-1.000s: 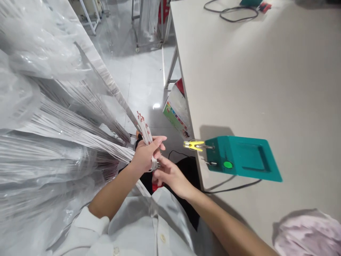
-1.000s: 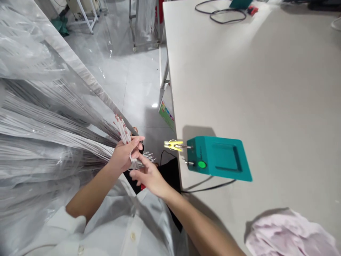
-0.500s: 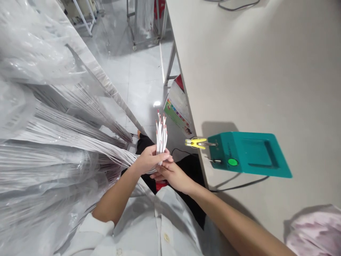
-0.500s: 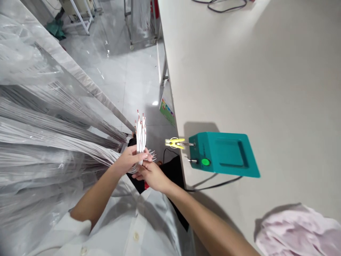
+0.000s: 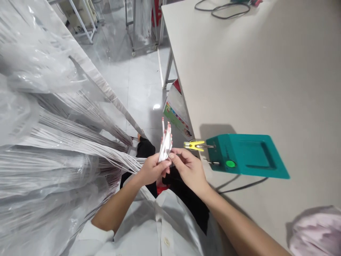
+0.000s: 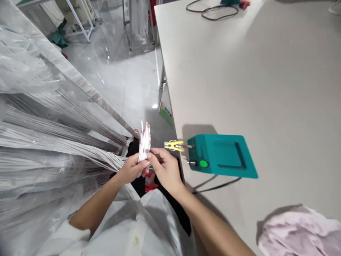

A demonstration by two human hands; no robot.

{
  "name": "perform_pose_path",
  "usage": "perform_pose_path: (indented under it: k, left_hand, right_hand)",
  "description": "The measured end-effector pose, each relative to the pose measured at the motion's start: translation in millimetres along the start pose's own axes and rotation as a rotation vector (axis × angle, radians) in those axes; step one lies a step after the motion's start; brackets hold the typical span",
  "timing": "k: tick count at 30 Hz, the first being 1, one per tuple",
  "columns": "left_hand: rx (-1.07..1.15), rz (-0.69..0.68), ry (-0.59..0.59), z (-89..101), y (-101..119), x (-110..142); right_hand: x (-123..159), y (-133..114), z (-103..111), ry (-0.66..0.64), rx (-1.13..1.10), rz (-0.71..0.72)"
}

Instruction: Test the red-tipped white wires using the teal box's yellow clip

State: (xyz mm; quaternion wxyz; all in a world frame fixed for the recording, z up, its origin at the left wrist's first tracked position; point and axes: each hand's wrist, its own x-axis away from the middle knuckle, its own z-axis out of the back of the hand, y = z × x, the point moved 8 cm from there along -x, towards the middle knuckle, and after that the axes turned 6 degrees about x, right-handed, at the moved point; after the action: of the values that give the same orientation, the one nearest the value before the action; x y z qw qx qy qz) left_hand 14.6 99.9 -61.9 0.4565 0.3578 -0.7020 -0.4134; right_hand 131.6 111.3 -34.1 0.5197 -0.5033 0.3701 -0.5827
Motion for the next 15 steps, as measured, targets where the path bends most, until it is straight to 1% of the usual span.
perform_pose_path:
  k: [2, 3, 5, 7, 10, 12, 13, 15]
  left_hand:
    - [-0.036, 0.017, -0.051, -6.0, -2.3, 3.7]
    - [-0.02, 0.027, -0.052, -6.8, -4.0, 4.5]
    - [0.061, 0.044, -0.015, -4.7, -7.2, 4.1]
    - [0.161, 0.046, 0.068, 1.3, -8.5, 1.8]
    - [0.269, 0.007, 0.298, 18.9, -5.3, 0.1]
    - [0.303, -0.037, 0.408, 26.5, 0.8, 1.3]
    - [0.305, -0.052, 0.424, 26.8, 4.6, 2.0]
    - [0.279, -0.064, 0.413, 22.7, 12.9, 4.0]
  right_hand:
    - [-0.4, -0.2, -3.2, -0.022, 0.004, 0.006]
    - [-0.5, 0.9, -3.4, -0.019, -0.002, 0.001]
    - [-0.2, 3.9, -2.2, 0.002, -0.042, -0.019]
    - [0.8, 6.5, -2.2, 0.005, -0.096, -0.039]
    - [2.8, 8.0, -5.9, -0.043, -0.113, -0.039]
    - [3.8, 5.6, -8.8, -0.082, -0.064, 0.011]
    - [4.2, 3.5, -10.0, -0.098, -0.03, 0.049]
    - [5.0, -1.3, -12.1, -0.117, 0.041, 0.126]
